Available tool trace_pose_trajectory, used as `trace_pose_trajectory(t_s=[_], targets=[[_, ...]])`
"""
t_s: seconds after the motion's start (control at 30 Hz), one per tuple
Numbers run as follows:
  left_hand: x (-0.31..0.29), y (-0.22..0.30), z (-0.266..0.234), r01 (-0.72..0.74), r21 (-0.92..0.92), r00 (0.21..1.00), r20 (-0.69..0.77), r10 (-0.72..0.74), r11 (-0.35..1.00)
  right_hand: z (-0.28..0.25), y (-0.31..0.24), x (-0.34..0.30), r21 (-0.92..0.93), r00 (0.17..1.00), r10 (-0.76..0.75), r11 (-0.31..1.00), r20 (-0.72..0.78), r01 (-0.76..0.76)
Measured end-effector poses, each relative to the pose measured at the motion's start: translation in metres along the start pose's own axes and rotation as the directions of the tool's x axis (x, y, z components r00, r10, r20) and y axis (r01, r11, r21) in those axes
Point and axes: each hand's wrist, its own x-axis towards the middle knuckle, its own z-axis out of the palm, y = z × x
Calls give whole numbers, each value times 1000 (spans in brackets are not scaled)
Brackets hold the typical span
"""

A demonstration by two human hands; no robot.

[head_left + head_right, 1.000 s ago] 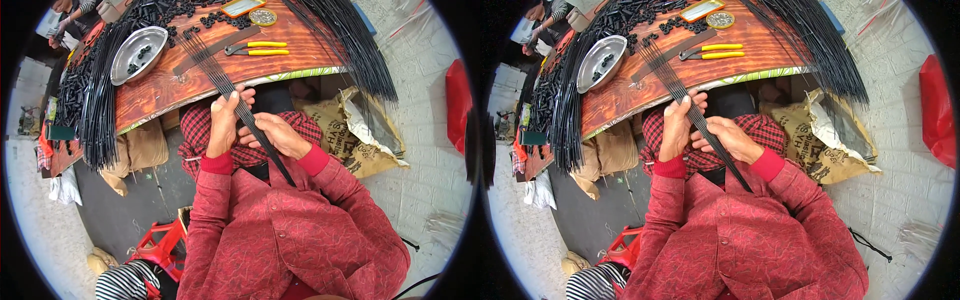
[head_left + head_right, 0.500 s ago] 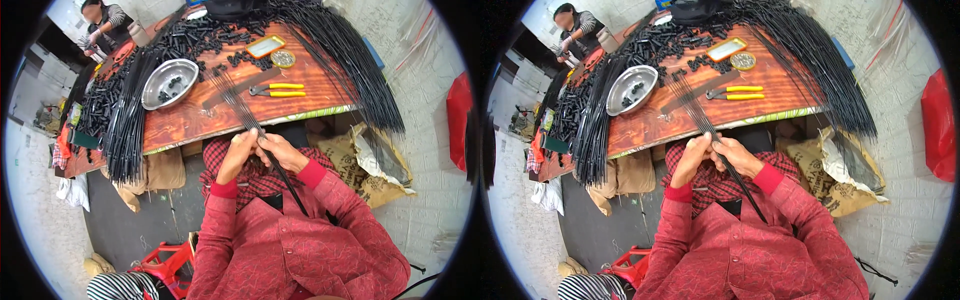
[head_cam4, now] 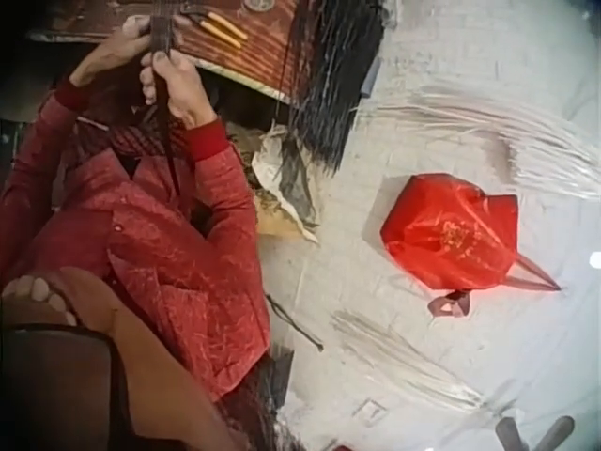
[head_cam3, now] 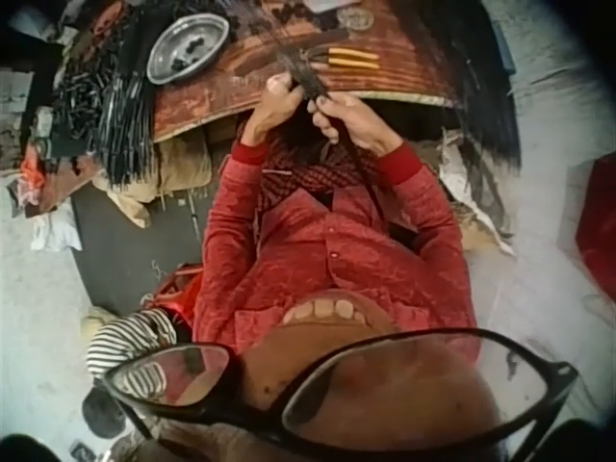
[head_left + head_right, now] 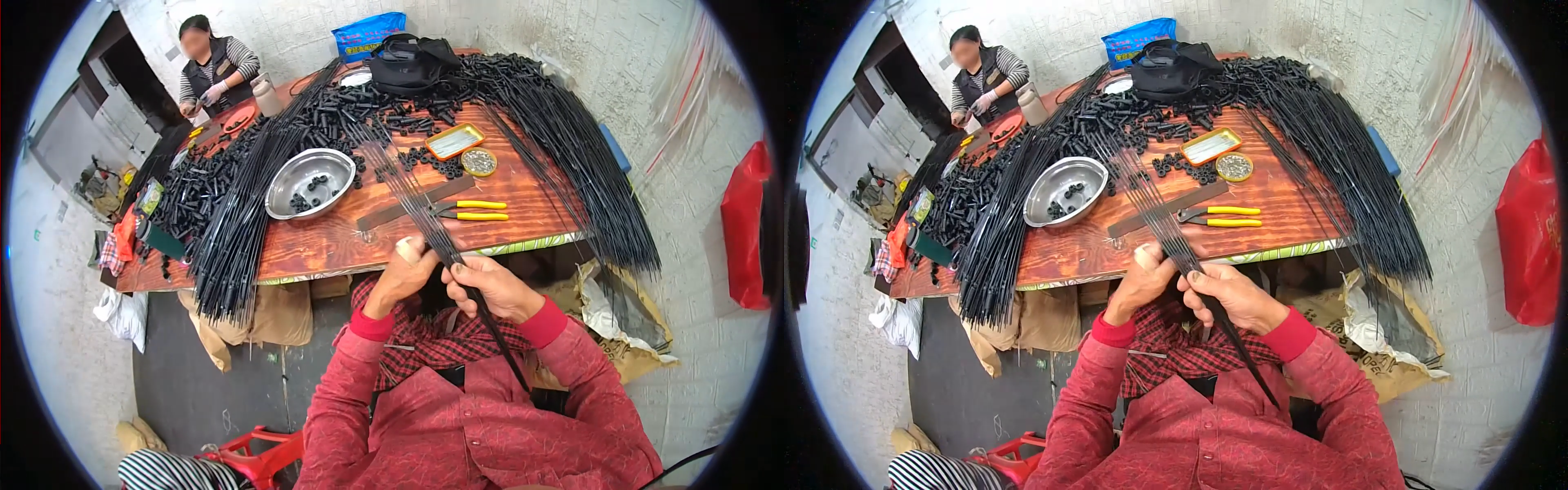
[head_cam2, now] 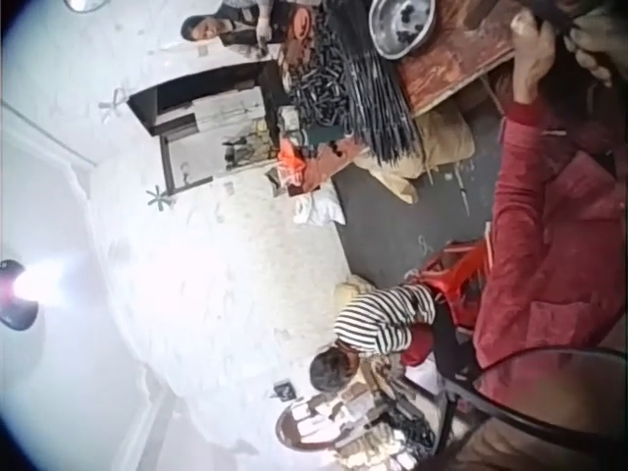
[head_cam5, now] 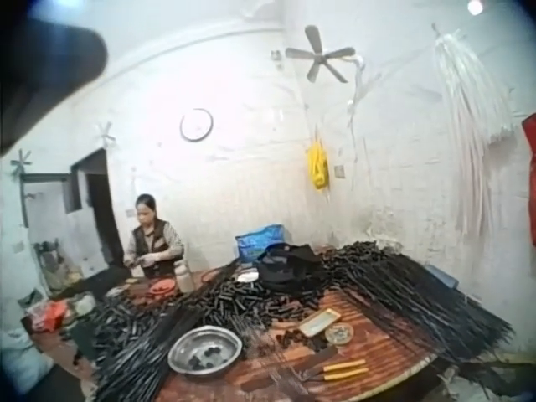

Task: Assembling and trimming bundles of black electrical cables at a workbench.

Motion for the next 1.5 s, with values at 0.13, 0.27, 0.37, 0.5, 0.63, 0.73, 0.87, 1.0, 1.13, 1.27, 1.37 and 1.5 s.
trace_pose_trajectory(t_s=[0.13,0.27,0.37,0.5,0.63,0.73,0.87,1.0,1.13,1.27,1.37,1.5], targets=[[-11,10,12,68,-30,996,58,-66,997,3,-10,-14,-1,1000,20,1000,19,-20],[-1,10,0,6,20,993,121,-8,1000,8,-27,-17,-103,999,27,994,19,-25],[25,45,-7,-115,78,988,108,107,990,22,-66,-14,-202,996,-87,975,35,93],[68,85,-43,-204,193,972,159,174,960,36,-102,9,-261,965,-255,929,64,263],[100,91,-71,-203,456,974,182,133,866,28,-108,36,-265,951,-303,923,-58,278],[109,87,-77,39,592,992,71,-100,805,12,-106,48,-213,947,-315,932,-69,294],[110,46,-87,-167,609,979,196,57,775,-3,-115,55,-170,966,-256,951,31,258],[112,25,-93,-84,543,996,44,72,835,-4,-125,59,-180,972,-219,956,86,232],[130,9,-109,-274,612,921,-56,386,742,8,-122,65,-368,972,-231,901,40,229],[133,-16,-109,-515,770,825,324,463,377,-15,-57,79,-419,964,-258,883,-65,209],[107,-53,-106,-504,592,864,333,379,629,-9,-17,63,-375,985,-123,924,-119,70],[92,-49,-89,-522,638,850,335,407,566,-11,19,53,-326,981,-159,938,-113,115]])
